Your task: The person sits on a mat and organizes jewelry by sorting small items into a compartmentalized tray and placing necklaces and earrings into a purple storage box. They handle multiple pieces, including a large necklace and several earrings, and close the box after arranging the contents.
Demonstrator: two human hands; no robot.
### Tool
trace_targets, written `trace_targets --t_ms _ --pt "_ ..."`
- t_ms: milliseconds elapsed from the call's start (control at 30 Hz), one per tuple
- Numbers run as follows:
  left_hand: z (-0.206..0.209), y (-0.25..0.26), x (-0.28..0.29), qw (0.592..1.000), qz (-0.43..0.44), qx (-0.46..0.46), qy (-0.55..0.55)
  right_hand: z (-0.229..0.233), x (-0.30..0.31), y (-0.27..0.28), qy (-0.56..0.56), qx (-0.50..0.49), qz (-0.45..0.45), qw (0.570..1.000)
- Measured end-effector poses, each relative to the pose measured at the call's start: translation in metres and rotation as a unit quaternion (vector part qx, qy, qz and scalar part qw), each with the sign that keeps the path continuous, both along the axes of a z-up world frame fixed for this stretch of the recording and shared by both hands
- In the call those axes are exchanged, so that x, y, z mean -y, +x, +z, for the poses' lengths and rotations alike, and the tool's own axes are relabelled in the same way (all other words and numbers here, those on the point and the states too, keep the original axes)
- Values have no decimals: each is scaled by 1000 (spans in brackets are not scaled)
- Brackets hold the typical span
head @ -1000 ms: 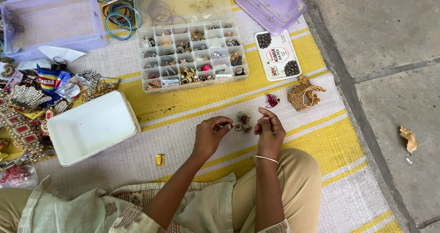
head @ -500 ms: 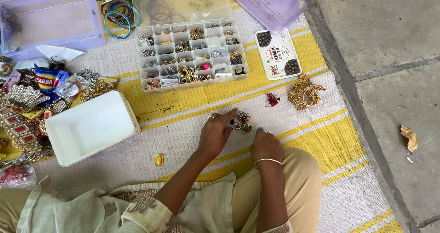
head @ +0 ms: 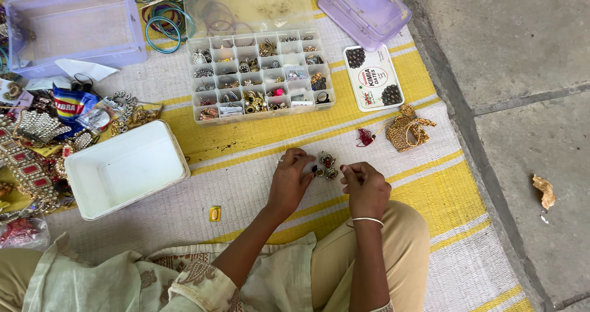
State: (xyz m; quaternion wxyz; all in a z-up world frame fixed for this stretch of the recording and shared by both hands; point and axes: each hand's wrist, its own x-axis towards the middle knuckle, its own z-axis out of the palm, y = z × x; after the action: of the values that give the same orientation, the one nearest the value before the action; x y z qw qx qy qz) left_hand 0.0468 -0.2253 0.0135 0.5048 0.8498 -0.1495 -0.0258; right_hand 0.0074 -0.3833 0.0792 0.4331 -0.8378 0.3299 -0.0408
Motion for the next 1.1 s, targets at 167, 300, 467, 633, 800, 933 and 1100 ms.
trace_targets --t_ms 167,300,467,633,800,933,1100 --pt "8 1 -1 1000 -9 -22 18 -11 3 4 54 81 5 995" --pt "15 -3 -5 999 -1 -33 -24 -20 6 6 105 129 21 986" --pt "22 -8 -8 991 30 -64 -109 -32 -11 11 217 155 62 962" --pt "32 -10 -11 977 68 -67 -189 -53 -24 14 247 171 99 949" --pt "45 -11 -24 988 76 -20 -132 -76 -24 13 293 136 104 941" --pt "52 -7 -36 995 65 15 -75 -77 -30 16 282 112 108 947" --pt "43 1 -48 994 78 13 -79 -58 -48 17 195 61 128 971"
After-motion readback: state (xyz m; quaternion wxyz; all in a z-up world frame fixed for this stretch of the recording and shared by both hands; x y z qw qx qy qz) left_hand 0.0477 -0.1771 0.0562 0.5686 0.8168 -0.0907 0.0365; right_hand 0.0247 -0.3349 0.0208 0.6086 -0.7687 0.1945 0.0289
